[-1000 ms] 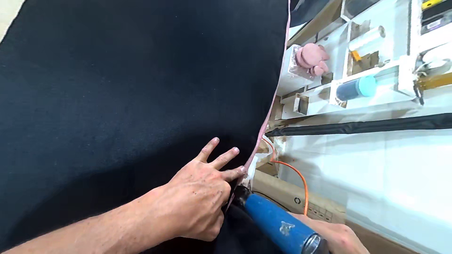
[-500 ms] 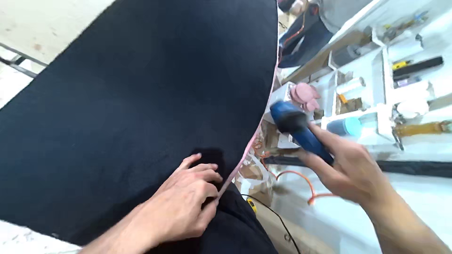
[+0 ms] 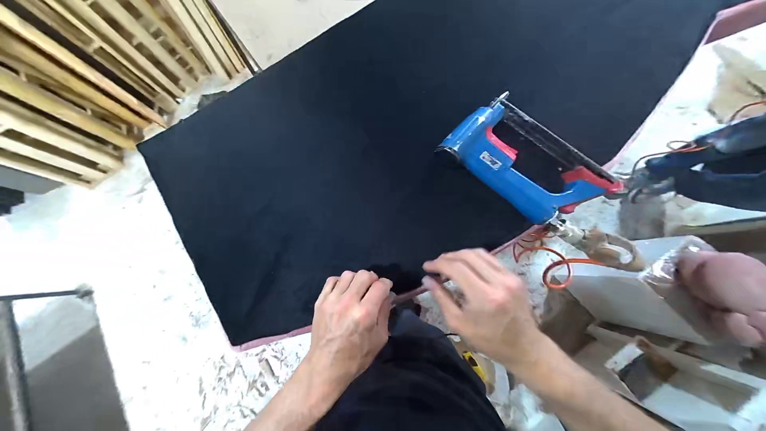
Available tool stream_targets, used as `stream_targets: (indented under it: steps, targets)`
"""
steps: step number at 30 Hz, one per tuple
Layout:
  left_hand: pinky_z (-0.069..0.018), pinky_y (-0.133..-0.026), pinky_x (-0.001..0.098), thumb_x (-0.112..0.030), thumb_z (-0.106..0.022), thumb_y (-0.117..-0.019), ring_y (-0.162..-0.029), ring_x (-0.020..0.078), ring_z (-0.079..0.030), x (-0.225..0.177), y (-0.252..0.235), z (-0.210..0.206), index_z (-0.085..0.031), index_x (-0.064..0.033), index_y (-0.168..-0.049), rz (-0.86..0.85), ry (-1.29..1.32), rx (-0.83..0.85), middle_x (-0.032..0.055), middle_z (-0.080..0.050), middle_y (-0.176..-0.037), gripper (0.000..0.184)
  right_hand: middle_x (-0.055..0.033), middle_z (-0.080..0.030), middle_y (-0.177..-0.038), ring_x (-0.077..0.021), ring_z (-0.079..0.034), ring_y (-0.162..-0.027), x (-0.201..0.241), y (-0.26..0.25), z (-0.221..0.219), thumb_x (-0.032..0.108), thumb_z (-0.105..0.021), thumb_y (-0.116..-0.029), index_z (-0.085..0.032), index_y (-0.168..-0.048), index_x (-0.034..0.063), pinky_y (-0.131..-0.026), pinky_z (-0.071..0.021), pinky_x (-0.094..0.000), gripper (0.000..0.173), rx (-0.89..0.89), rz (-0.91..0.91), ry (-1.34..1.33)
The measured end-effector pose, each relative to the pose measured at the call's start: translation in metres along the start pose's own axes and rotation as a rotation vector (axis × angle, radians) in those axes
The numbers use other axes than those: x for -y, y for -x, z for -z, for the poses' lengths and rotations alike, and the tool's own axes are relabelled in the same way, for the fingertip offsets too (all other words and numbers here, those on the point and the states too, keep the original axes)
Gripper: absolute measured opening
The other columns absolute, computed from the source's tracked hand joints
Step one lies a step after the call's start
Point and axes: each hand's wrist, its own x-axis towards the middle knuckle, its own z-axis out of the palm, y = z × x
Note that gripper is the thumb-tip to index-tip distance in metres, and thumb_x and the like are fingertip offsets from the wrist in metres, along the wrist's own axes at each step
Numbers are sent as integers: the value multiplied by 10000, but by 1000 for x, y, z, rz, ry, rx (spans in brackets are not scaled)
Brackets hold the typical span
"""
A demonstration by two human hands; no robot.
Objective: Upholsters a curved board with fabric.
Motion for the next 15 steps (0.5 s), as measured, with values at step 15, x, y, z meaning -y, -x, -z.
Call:
stream_targets:
  steps: [15]
  targets:
    - [-597,-756,328,-61,-652,-918,-826,203,-708,-7,3,-4,-733,-79,-903,-66,-116,-47,50,-700,-836,85,-30,-665,-903,-207,-666,-839,6,-17,-21,191,-628,-948,-730,-918,130,-617,-546,-341,123,137,342,62]
